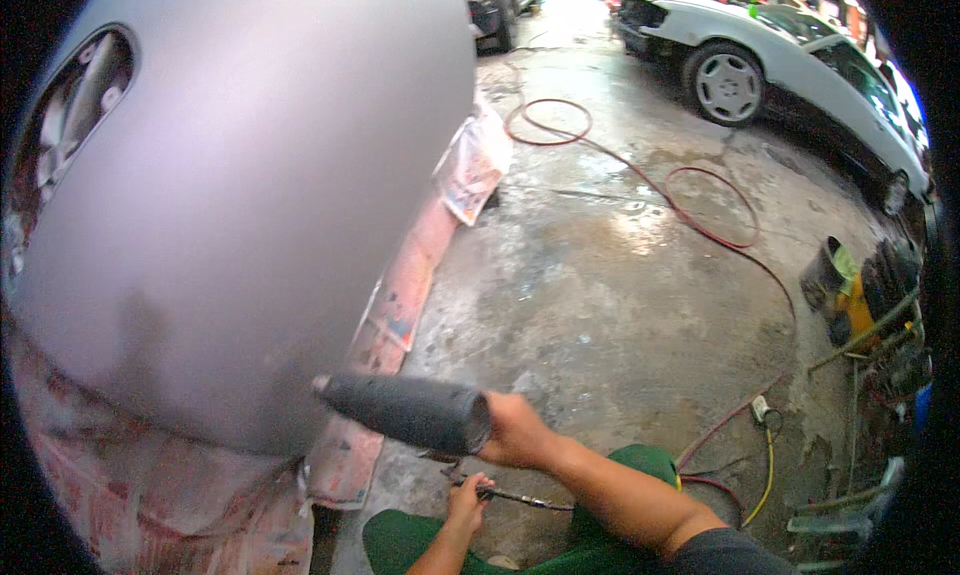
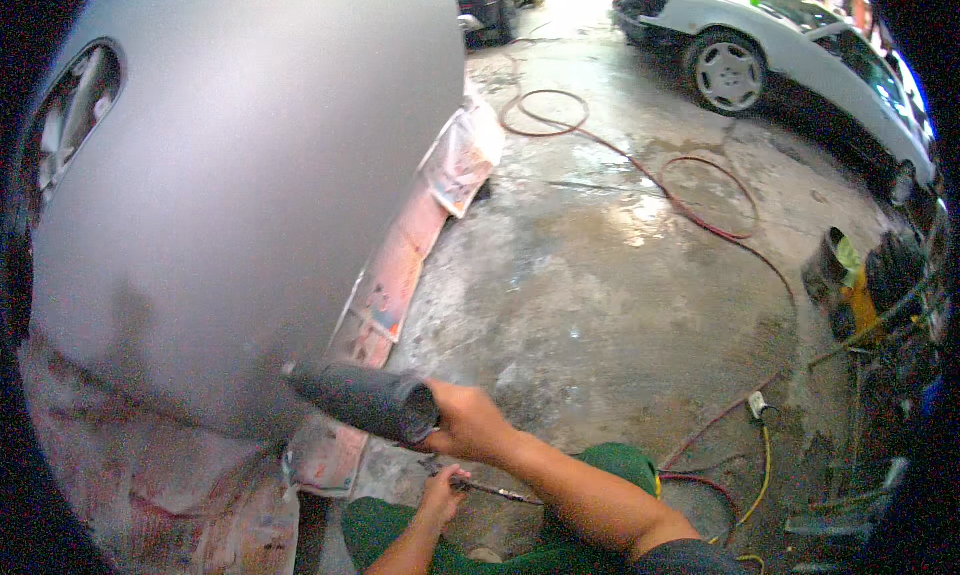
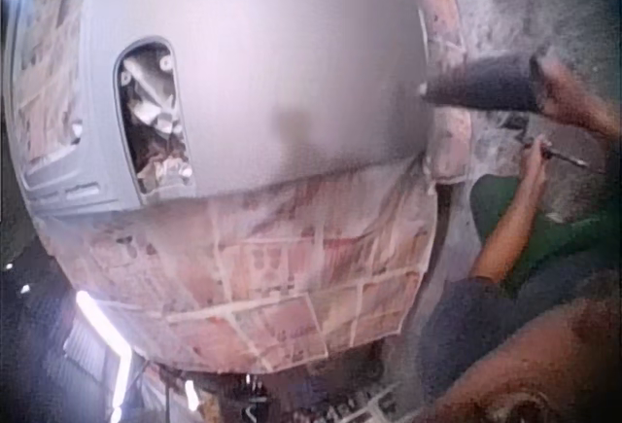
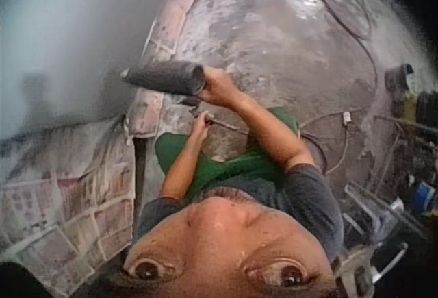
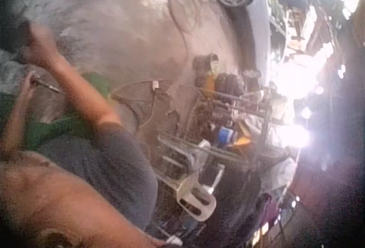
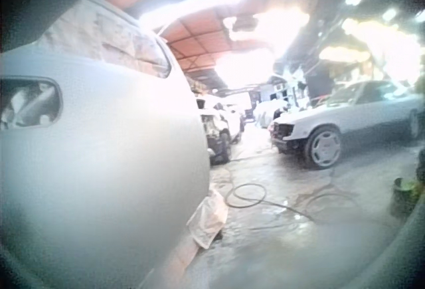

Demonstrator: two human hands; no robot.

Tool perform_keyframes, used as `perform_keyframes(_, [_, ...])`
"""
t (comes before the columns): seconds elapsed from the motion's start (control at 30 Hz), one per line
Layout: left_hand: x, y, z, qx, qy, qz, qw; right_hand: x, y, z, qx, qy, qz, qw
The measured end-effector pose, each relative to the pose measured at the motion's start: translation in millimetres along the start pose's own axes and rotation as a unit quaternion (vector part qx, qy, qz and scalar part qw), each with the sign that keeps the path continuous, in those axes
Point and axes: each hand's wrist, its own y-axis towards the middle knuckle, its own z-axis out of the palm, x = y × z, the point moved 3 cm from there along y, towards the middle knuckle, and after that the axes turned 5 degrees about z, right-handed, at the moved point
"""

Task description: The person uses a heat gun to dry a car door panel and then applies paint with a spray gun. They alternate between heating and spraying, adjusting the spray gun and moving around the part to cover different areas.

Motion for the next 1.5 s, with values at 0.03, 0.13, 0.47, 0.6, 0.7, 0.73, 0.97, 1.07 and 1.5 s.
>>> perform_keyframes(0.03, [1.8,2.8,-1.9,-0.006,0.005,-0.003,1.0,1.5,-1.1,1.5,0.01,0.014,-0.006,1.0])
perform_keyframes(0.13, [7.2,14.2,-7.9,0.021,-0.01,-0.01,1.0,8.3,-3.3,10.1,0.052,0.035,-0.038,0.997])
perform_keyframes(0.47, [-13.9,-27.4,31.9,0.082,0.008,0.041,0.996,14.2,-16.5,3.4,0.026,0.034,-0.041,0.998])
perform_keyframes(0.6, [-22.9,-34.8,39.5,0.052,-0.006,0.012,0.999,14.5,-14.3,-0.7,-0.031,0.038,-0.016,0.999])
perform_keyframes(0.7, [-26.1,-33.3,39.3,0.04,-0.027,-0.003,0.999,16.3,-15.8,-3.5,-0.053,0.055,-0.01,0.997])
perform_keyframes(0.73, [-26.7,-33.8,40.0,0.035,-0.029,-0.004,0.999,16.7,-16.7,-5.0,-0.056,0.065,-0.006,0.996])
perform_keyframes(0.97, [-37.6,-56.3,52.7,0.029,-0.02,-0.014,0.999,29.6,-16.4,-0.9,0.057,0.042,-0.02,0.997])
perform_keyframes(1.07, [-41.4,-62.1,54.2,0.027,-0.022,-0.023,0.999,27.9,-17.5,1.4,0.063,0.053,0.016,0.996])
perform_keyframes(1.5, [-8.2,1.2,-1.3,0.048,-0.052,-0.039,0.997,9.0,-11.8,9.9,0.012,0.098,0.003,0.995])
